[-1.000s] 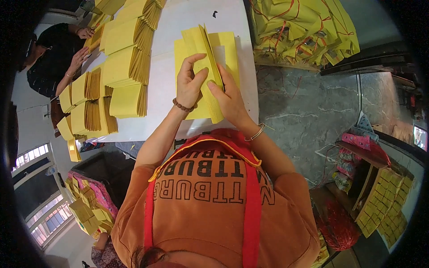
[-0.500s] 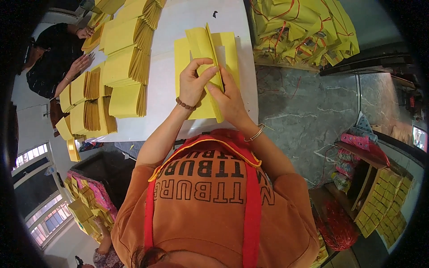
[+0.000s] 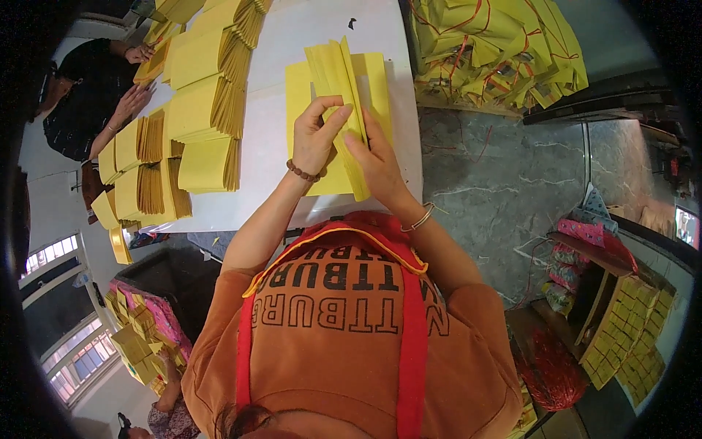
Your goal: Folding sheets of yellow ceremonial paper and organizing them into stacks.
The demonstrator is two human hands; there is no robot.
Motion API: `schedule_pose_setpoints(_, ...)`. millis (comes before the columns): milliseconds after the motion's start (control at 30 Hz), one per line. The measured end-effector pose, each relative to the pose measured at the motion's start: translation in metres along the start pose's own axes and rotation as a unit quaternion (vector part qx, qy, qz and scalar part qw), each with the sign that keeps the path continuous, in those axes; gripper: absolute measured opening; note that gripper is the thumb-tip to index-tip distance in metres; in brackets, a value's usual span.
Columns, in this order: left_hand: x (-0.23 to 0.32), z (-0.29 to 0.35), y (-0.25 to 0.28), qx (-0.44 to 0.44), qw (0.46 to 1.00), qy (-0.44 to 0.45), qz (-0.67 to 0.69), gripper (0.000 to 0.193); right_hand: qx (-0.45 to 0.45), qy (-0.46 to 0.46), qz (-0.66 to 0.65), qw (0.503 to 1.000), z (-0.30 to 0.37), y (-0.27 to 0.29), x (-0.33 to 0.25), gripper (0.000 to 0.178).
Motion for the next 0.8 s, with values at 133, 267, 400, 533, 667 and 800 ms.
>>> schedule_pose_setpoints(133,-0.004,0.001,0.001,-0.002,0.999,0.023,0.029,0.014,0.016,-0.047,-0.073,0.996,0.002,-0.001,-0.006,0.051)
schedule_pose_setpoints(267,0.002,0.004,0.003,0.006,0.997,0.048,0.062,0.009,0.029,-0.062,-0.112,0.991,-0.001,0.003,0.004,0.051)
schedule_pose_setpoints(400,0.005,0.003,0.002,0.018,0.994,0.015,0.106,0.006,0.08,0.018,-0.044,0.996,0.0,0.005,0.0,0.054)
schedule_pose_setpoints(533,-0.002,0.001,0.006,0.012,0.996,0.016,0.09,0.006,0.1,0.136,0.336,0.927,0.005,0.01,-0.017,0.056)
schedule_pose_setpoints(667,-0.002,0.002,0.007,0.01,0.996,0.021,0.09,0.007,0.071,0.207,0.399,0.89,0.008,0.006,-0.042,0.057)
schedule_pose_setpoints(800,-0.002,0.002,0.005,0.017,0.995,0.009,0.094,0.007,0.01,0.08,0.191,0.978,0.006,-0.002,-0.032,0.055)
Point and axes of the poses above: each hand's wrist, its own z-axis away from the middle knuckle, its own y-axis out of the back of the hand, x = y × z, the point moved 4 cm from there along -z, towards the middle knuckle, and after that the axes turned 2 degrees about y, right-handed, at the moved point
